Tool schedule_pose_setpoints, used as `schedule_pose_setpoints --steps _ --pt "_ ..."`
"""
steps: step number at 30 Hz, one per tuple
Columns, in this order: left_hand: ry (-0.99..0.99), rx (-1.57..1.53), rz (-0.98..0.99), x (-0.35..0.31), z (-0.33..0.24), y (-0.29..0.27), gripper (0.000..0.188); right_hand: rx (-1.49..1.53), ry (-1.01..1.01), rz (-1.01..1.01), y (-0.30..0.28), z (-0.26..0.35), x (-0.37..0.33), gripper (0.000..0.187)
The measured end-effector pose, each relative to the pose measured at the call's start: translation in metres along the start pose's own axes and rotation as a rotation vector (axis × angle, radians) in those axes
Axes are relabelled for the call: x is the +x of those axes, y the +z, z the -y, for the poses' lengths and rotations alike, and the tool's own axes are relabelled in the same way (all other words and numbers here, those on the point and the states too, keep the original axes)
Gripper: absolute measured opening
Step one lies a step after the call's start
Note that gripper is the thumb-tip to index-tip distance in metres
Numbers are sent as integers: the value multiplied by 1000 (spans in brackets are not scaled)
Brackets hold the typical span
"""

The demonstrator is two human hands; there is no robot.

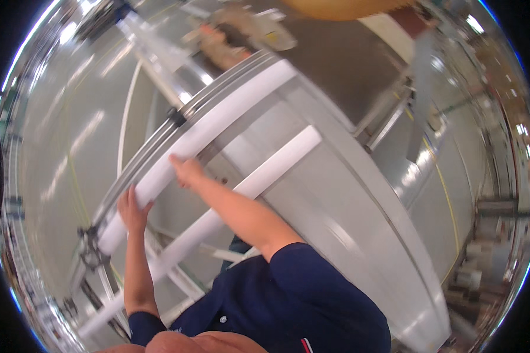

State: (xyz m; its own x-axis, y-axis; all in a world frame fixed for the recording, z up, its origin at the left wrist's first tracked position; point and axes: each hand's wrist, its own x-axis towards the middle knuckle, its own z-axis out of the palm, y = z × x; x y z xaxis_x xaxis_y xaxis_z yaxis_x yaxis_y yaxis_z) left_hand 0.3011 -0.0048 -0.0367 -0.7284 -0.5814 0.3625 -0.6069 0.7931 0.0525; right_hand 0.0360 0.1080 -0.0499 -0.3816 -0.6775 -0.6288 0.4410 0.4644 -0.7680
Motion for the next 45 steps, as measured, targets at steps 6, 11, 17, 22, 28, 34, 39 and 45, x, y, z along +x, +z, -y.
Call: schedule_pose_setpoints --steps 6,11,17,22,28,34,39,45 --pt "33 122 30 19 -28 -8 98 351 219 -84 16 2 -27 71" --pt "137 277 10 5 -20 4 95 1149 -129 31 45 -26 26 71" --pt "77 130 201 2 -57 -47 95 1231 -140 125 21 -25 -20 70" --pt "7 -16 452 9 -96 -141 101 1270 -158 147 -14 -10 -115 66" --pt "-104 -277 696 -24 -113 -214 97 1364 -276 197 -48 -37 -216 51" --pt "178 -294 896 -65 -203 -219 100 1427 -413 -65 -115 -131 -332 44" --pt "441 -425 1285 -84 -234 -179 103 1538 -459 -456 -149 -218 -416 45" --pt "774 -402 1397 -110 -372 -150 104 1575 -631 -827 -206 -320 -516 50"
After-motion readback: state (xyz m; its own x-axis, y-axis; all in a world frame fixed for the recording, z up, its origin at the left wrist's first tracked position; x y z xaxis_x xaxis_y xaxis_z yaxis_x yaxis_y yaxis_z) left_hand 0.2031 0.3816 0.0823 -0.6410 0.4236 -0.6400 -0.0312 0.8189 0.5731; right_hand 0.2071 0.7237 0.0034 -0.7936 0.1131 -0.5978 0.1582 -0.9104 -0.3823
